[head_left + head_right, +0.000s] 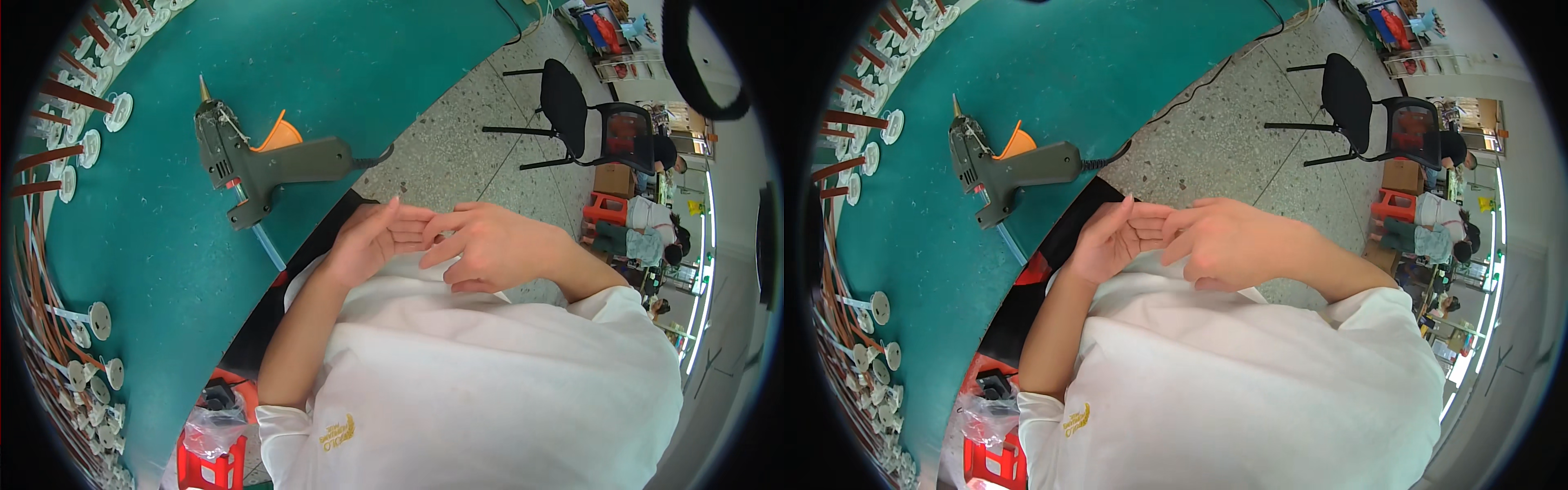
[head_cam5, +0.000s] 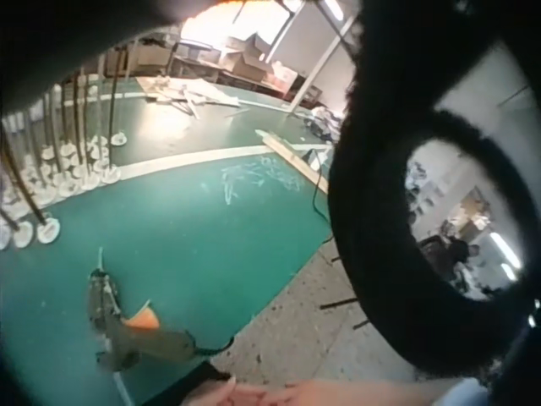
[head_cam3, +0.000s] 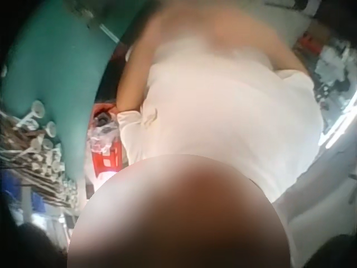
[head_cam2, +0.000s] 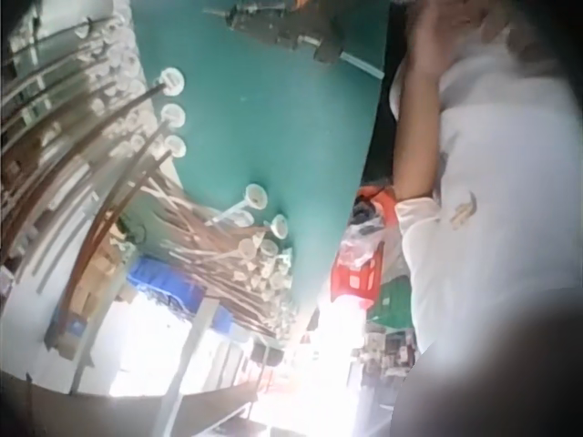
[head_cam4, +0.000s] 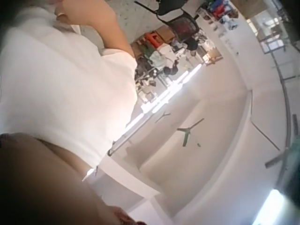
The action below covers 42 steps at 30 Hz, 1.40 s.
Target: Assembling plastic rods onto circular plastic bases using a hot glue gun.
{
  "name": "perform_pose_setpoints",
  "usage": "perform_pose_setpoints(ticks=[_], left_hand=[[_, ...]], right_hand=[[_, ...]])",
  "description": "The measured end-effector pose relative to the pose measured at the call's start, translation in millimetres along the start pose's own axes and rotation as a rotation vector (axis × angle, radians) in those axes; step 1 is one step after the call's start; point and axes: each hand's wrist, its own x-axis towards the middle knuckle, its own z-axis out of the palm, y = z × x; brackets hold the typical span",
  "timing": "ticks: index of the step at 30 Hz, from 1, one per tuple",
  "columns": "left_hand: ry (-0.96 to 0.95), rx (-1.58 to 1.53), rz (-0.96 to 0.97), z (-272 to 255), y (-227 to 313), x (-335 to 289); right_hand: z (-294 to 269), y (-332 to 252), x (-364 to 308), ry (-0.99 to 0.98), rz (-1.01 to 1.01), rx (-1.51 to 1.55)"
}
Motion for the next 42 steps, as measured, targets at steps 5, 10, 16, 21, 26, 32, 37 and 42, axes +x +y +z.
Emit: perform_pose_setpoints(ticks=[5,10,16,21,26,32,37,42], left_hand=[[0.086,0.04,-0.042,0.4,4.6,-6.4],[0.182,0.17,-0.128,4.5,7.3,-10.9],[0.239,0.319,-0.037,-2.4,2.7,-13.9],[0.407,0.244,0.12,-13.9,0.8,-27.9],[0.524,0.168,0.195,-19.4,-1.4,-47.0],[0.706,0.316,0.199,10.6,-10.4,-117.3],[0.995,0.364,0.747,52.1,-40.9,-263.4],[1.752,0.31,1.395,137.7,-147.6,-425.3]], right_hand=[[-2.7,3.9,-1.5,-0.028,0.031,-0.016],[-10.9,2.4,-2.4,0.004,0.087,-0.061],[-0.2,25.3,-16.1,-0.048,0.164,0.082],[38.7,83.2,-31.1,-0.488,0.739,-0.339],[78.4,127.2,-57.2,-0.42,0.846,-0.35],[133.4,194.5,-102.2,-0.154,0.884,-0.011],[191.7,234.6,-123.5,-0.559,1.002,-0.032],[202.1,245.2,-64.0,-0.401,0.707,0.002]])
